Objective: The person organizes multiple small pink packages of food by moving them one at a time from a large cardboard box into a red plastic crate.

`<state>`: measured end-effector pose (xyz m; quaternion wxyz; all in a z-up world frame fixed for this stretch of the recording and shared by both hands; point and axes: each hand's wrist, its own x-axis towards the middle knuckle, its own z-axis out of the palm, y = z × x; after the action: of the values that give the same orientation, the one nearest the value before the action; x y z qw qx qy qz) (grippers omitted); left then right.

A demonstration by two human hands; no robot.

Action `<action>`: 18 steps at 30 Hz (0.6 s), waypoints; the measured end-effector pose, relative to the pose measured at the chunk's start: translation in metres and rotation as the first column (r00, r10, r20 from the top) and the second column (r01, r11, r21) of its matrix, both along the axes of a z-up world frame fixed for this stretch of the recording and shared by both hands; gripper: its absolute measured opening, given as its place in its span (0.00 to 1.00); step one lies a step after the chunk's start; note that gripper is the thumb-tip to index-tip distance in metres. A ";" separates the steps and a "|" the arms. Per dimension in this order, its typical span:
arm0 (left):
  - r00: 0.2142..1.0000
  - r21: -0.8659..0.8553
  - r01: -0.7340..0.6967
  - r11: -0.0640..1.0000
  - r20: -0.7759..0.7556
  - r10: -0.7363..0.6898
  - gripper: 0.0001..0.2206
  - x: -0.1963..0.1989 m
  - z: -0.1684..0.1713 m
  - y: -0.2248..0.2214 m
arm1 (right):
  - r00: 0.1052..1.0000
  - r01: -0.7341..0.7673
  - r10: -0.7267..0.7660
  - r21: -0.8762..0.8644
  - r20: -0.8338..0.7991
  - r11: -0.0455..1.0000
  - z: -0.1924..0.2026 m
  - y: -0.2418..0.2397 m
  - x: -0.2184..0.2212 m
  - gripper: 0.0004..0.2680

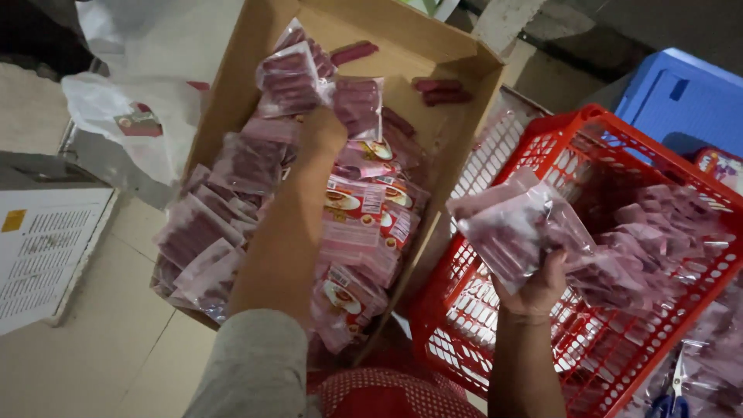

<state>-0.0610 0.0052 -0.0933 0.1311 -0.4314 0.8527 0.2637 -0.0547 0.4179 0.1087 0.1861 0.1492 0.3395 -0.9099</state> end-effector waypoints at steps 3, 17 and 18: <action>0.962 0.003 -0.273 0.962 0.004 0.273 0.17 -0.009 -0.003 0.005 | 1.000 -0.030 0.029 -0.025 -0.003 0.999 -0.017 0.021 0.006 0.14; 0.660 -0.018 -0.145 0.989 -0.746 0.084 0.06 -0.010 0.050 0.021 | 0.995 -0.007 -0.004 -0.103 -0.098 0.995 0.040 0.013 -0.002 0.25; 0.658 -0.015 -0.143 0.990 -0.748 0.084 0.06 -0.009 0.099 0.028 | 0.995 -0.005 -0.006 -0.101 -0.101 0.995 0.031 0.017 -0.005 0.25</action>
<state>-0.0700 0.0329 0.0062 -0.2611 -0.3426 0.8121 0.3936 -0.0593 0.4353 0.1392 0.1757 0.0934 0.3019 -0.9323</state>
